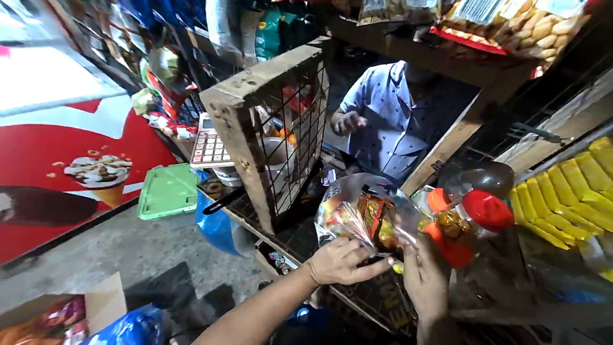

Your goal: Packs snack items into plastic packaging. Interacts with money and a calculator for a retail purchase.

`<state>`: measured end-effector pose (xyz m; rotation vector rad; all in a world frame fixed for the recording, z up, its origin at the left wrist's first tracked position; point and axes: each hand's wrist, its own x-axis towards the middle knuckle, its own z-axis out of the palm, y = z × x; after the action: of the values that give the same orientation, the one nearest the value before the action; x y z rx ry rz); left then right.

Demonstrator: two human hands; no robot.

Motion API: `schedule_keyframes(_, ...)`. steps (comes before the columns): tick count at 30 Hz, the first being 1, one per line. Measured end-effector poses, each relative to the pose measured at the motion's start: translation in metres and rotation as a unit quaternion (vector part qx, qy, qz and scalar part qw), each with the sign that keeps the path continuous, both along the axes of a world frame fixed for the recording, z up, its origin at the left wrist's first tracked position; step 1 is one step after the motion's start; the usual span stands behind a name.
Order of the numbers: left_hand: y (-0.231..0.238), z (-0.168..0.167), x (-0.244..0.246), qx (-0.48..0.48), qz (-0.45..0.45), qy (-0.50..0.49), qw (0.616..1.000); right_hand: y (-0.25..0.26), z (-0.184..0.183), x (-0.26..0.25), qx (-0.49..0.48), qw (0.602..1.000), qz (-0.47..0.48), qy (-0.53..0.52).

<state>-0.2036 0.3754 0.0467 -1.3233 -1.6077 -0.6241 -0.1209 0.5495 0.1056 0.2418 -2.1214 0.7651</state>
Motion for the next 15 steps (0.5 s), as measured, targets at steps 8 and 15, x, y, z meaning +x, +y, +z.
schedule_keyframes(8,-0.011,-0.031,0.023,-0.069,-0.049,-0.061,0.995,0.016,-0.043,0.025,0.003,1.0,-0.011,-0.022)
schedule_keyframes(15,-0.073,-0.037,0.015,0.111,0.068,-0.226,0.965,0.014,-0.027,0.035,0.021,0.991,-0.067,-0.11)
